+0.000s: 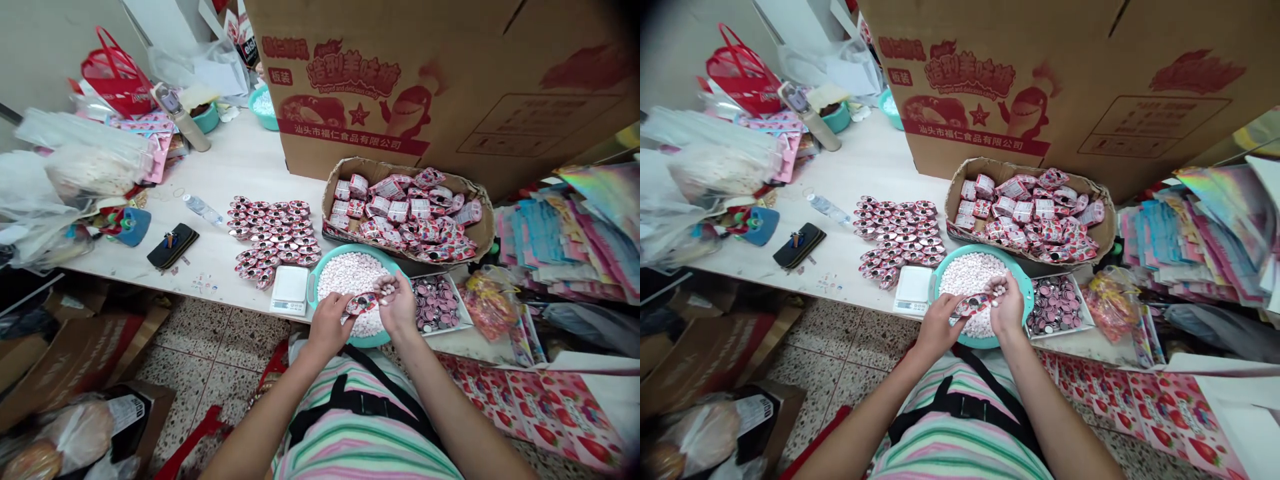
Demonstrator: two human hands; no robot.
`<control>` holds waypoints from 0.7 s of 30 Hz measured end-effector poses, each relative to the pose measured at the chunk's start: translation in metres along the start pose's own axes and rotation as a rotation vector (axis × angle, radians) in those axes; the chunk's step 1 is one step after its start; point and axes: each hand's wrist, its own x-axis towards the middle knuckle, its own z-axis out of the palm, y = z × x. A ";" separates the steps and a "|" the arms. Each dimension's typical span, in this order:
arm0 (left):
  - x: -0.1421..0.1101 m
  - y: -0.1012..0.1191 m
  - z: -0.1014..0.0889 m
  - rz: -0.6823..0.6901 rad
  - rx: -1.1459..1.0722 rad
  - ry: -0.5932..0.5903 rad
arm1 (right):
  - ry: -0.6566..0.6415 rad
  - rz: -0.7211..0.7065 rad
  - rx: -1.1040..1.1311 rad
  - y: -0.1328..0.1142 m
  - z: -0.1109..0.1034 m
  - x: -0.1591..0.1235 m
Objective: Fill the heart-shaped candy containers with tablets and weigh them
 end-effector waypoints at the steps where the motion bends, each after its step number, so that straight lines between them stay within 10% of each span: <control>1: 0.001 0.003 0.000 0.008 0.032 -0.004 | 0.036 -0.033 -0.004 0.000 0.000 0.002; 21: 0.020 0.038 0.005 0.017 0.013 0.045 | -0.017 -0.403 -0.341 -0.016 0.008 -0.019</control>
